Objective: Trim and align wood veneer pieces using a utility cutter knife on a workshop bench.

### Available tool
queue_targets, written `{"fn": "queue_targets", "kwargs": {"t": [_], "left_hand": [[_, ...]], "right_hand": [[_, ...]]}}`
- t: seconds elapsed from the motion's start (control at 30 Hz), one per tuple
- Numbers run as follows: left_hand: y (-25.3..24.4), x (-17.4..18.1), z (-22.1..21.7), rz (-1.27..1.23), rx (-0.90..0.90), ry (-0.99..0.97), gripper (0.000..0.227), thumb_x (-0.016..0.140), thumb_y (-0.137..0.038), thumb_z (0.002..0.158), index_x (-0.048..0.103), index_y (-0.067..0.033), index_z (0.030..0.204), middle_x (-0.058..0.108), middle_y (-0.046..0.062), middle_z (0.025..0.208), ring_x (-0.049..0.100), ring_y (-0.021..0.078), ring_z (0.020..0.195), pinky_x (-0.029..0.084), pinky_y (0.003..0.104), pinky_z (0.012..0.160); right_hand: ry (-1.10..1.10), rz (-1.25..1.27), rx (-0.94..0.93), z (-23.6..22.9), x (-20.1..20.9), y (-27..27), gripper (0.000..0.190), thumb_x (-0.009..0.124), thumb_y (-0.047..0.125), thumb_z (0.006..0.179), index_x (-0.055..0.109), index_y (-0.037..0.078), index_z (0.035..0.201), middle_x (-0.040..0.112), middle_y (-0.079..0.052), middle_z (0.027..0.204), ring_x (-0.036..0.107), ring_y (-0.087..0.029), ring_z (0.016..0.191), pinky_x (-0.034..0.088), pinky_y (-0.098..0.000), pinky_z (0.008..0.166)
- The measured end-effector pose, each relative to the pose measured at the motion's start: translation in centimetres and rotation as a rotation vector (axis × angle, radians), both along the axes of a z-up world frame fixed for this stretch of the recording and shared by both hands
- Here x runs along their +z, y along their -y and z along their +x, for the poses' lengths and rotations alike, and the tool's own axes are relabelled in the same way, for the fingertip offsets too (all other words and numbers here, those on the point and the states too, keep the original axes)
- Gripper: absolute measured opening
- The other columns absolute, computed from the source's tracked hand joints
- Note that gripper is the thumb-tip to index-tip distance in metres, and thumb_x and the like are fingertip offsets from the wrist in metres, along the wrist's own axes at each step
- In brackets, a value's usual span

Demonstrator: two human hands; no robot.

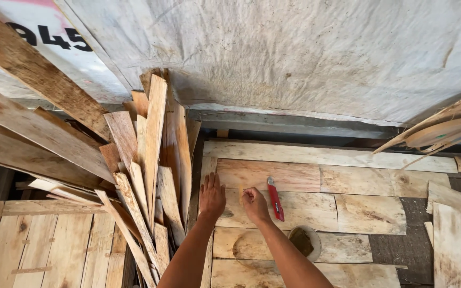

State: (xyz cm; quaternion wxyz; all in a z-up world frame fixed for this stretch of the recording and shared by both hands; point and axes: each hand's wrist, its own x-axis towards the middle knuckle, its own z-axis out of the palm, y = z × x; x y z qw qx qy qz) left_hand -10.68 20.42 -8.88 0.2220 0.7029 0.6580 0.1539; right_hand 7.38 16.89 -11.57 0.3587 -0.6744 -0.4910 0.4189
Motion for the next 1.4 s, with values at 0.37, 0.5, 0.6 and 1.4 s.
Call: {"fn": "queue_targets", "kwargs": {"t": [0.37,0.5,0.6,1.4], "left_hand": [[-1.8,-2.0,-0.1,-0.033,-0.017,-0.028,0.065,0.042,-0.04,0.106,0.032,0.0028,0.154,0.03,0.02,0.164,0.026,0.0357,0.152,0.024,0.049,0.121],[-1.9,-2.4,-0.2,-0.053,-0.021,-0.017,0.066,0.041,-0.041,0.106,0.03,0.002,0.155,0.028,0.019,0.165,0.025,0.0348,0.153,0.022,0.047,0.123],[-1.9,-2.4,-0.3,-0.089,-0.035,-0.019,0.068,0.039,-0.041,0.107,0.025,0.0014,0.158,0.023,0.019,0.167,0.021,0.0336,0.154,0.019,0.046,0.124],[-2.8,-1.8,-1.3,-0.185,-0.119,-0.101,0.074,0.048,-0.014,0.095,0.016,-0.0028,0.161,0.015,0.013,0.171,0.013,0.0266,0.158,0.012,0.043,0.127]], "right_hand": [[-0.066,-0.036,0.018,-0.8,1.5,-1.1,0.014,0.064,0.016,0.096,0.066,0.002,0.1,0.072,-0.004,0.085,0.065,-0.011,0.076,0.053,-0.0281,0.071],[-0.036,-0.029,0.024,-0.8,1.0,-1.3,0.015,0.065,0.017,0.096,0.066,0.002,0.099,0.072,-0.004,0.085,0.065,-0.011,0.077,0.053,-0.0284,0.071],[-0.025,-0.051,0.025,-1.1,1.9,-1.7,0.016,0.065,0.018,0.096,0.067,0.003,0.1,0.073,-0.004,0.086,0.066,-0.012,0.077,0.053,-0.0291,0.071],[0.004,-0.088,0.049,-3.1,-0.2,-2.7,0.014,0.066,0.017,0.097,0.067,0.003,0.099,0.072,-0.004,0.082,0.066,-0.012,0.073,0.053,-0.0289,0.068]]}}
